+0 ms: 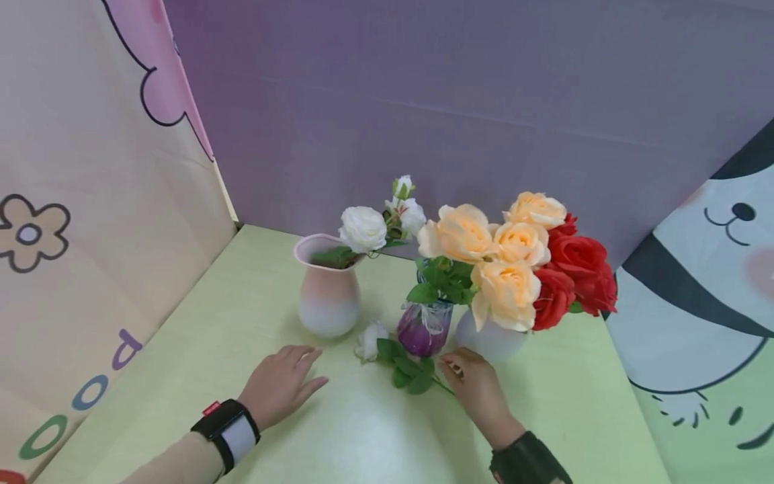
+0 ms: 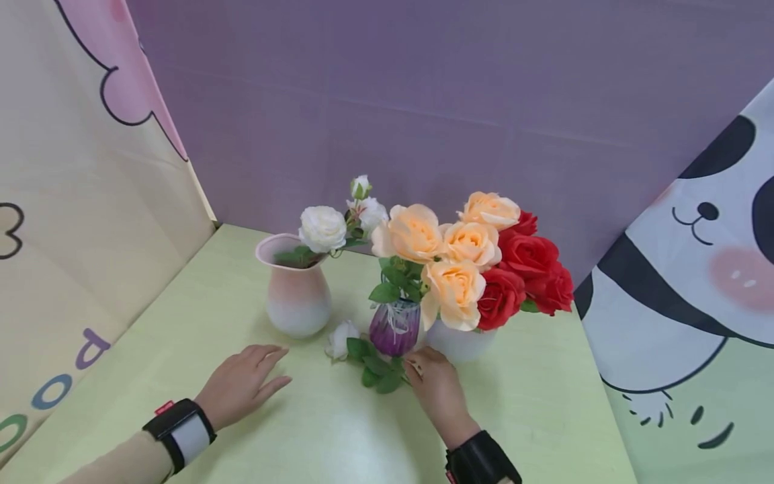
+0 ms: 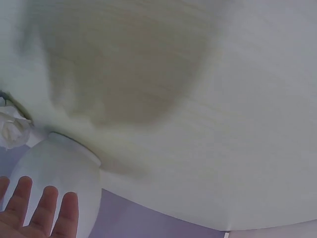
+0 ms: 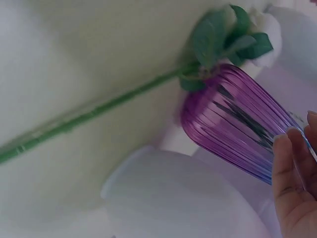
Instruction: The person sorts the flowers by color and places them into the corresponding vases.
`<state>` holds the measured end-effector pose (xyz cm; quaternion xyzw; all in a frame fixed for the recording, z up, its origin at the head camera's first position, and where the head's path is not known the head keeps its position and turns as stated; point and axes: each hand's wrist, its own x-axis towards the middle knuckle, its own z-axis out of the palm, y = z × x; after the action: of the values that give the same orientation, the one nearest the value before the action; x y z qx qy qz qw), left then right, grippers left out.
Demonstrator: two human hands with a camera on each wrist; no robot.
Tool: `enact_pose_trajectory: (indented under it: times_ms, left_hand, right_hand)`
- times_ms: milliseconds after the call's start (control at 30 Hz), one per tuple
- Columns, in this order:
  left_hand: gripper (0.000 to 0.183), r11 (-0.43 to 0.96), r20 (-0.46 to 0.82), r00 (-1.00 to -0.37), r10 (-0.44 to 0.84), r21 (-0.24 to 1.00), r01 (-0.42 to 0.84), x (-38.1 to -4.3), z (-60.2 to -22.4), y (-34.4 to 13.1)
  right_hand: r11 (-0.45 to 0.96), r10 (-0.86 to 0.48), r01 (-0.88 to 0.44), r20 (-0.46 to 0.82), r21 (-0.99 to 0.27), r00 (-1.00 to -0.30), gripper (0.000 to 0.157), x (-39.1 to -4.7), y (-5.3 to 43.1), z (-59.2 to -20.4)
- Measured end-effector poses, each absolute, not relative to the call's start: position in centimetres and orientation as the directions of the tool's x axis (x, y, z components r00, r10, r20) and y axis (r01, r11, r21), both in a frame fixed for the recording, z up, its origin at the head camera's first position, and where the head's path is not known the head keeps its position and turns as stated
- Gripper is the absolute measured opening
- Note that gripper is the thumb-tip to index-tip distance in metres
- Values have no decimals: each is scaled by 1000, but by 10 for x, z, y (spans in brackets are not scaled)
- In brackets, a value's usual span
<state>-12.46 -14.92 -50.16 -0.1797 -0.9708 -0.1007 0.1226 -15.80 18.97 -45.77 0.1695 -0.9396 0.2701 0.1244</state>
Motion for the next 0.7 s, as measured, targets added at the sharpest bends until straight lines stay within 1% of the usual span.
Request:
enact_pose_trajectory:
  times_ms: [133,300,433,533,700]
  left_hand:
    - [52,921,258,-913,315,151,360,-123,-508,-152]
    - [53,924,230,-922,311,153,350,-122,-514,-152]
    - [52,925,216,-921,323,134,356,-120,-519,-150]
    - [52,926,210,-922,326,126,356,-118,-522,-149]
    - [52,923,222,-918,330,129,363,-118,-525,-147]
  right_hand:
    - [825,-252,-346,257,-446,-933,11,-157,189,-467]
    - [861,-284,-359,246,-359,-927,14,-156,191,-480]
    - [882,-283,-345,224,-321,-933,18,-156,193,-493]
    - [886,-287,-337,194,-318,-938,22,-157,194,-503]
    - [876,-316,-339,123,-344,-941,24,-157,191,-511]
